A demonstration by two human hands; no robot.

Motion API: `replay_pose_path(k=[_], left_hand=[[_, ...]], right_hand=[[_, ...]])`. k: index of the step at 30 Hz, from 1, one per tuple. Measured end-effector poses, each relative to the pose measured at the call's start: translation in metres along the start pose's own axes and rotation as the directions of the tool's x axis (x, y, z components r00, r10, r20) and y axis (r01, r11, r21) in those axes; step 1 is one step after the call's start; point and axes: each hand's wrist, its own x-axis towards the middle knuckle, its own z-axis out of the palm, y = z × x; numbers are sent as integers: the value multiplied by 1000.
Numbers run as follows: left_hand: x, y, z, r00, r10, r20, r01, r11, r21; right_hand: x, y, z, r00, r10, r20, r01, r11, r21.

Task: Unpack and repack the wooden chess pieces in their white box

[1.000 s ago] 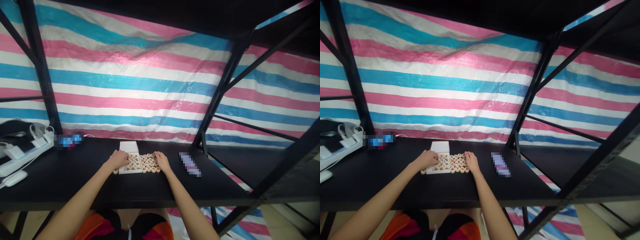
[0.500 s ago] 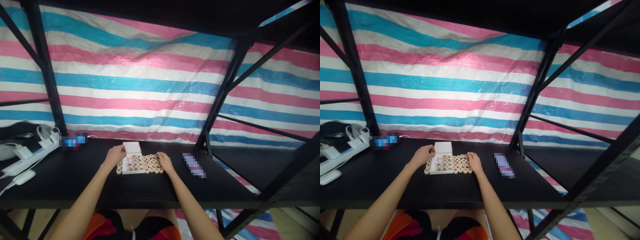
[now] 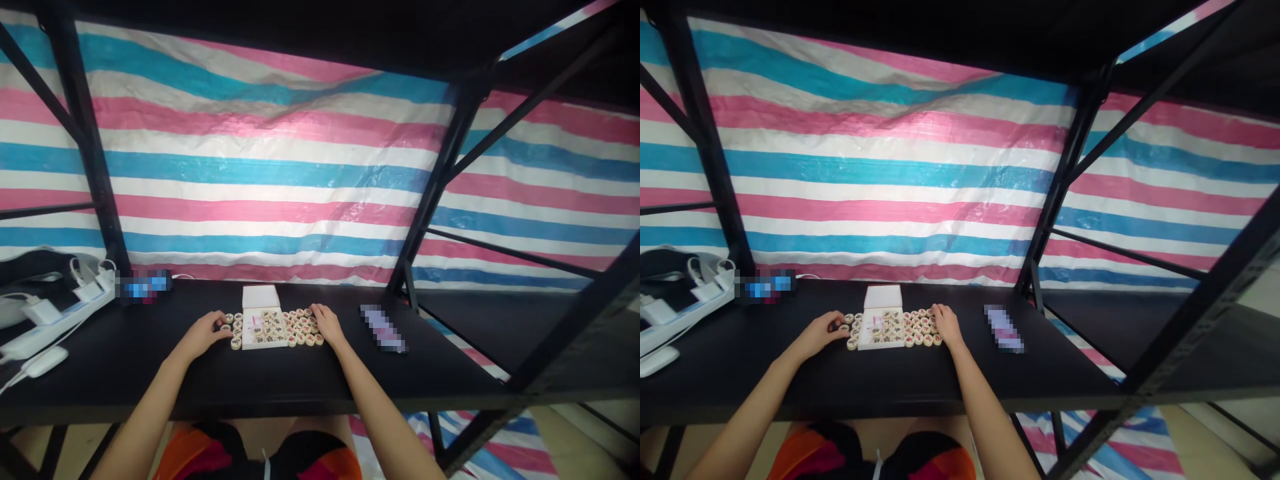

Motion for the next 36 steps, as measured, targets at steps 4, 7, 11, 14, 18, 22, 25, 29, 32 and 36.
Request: replay_pose_path(k=[4, 7, 11, 14, 18, 22, 25, 29, 32, 36], left_hand=[[0, -7, -1, 999, -30, -20, 29, 999, -41], [0, -10, 0, 999, -44, 18, 45, 997, -67], [0, -11, 2, 998, -45, 36, 48, 995, -85], [1, -10, 3, 998, -45, 36, 48, 995, -88], [0, -10, 2, 998, -41, 48, 45, 995, -94], [-1, -10, 3, 999, -28, 19, 30, 998, -59], [0, -11, 6, 1000, -9, -21, 8, 1000, -21], [2, -12, 9, 1000, 11, -6, -10, 1000, 17], [4, -14, 10, 1000, 13, 21, -14, 1000, 28], [6, -17, 10, 999, 20, 35, -21, 999, 33]], right_hand=[[0, -1, -1, 1000, 5, -9, -5, 1000, 7], [0, -2, -2, 1000, 13, -27, -12, 1000, 14], [-1, -4, -3, 999, 15, -37, -14, 1000, 21], [-2, -5, -3, 1000, 11, -28, -11, 1000, 21], [-3, -5, -4, 1000, 14, -15, -14, 1000, 13], [-3, -5, -4, 1000, 18, -7, -18, 1000, 9], [-3, -5, -4, 1000, 15, -7, -15, 1000, 10], [-2, -4, -4, 1000, 15, -14, -14, 1000, 13], [-2, -3, -4, 1000, 14, -11, -14, 1000, 13], [-2, -3, -4, 1000, 6, -2, -6, 1000, 11]])
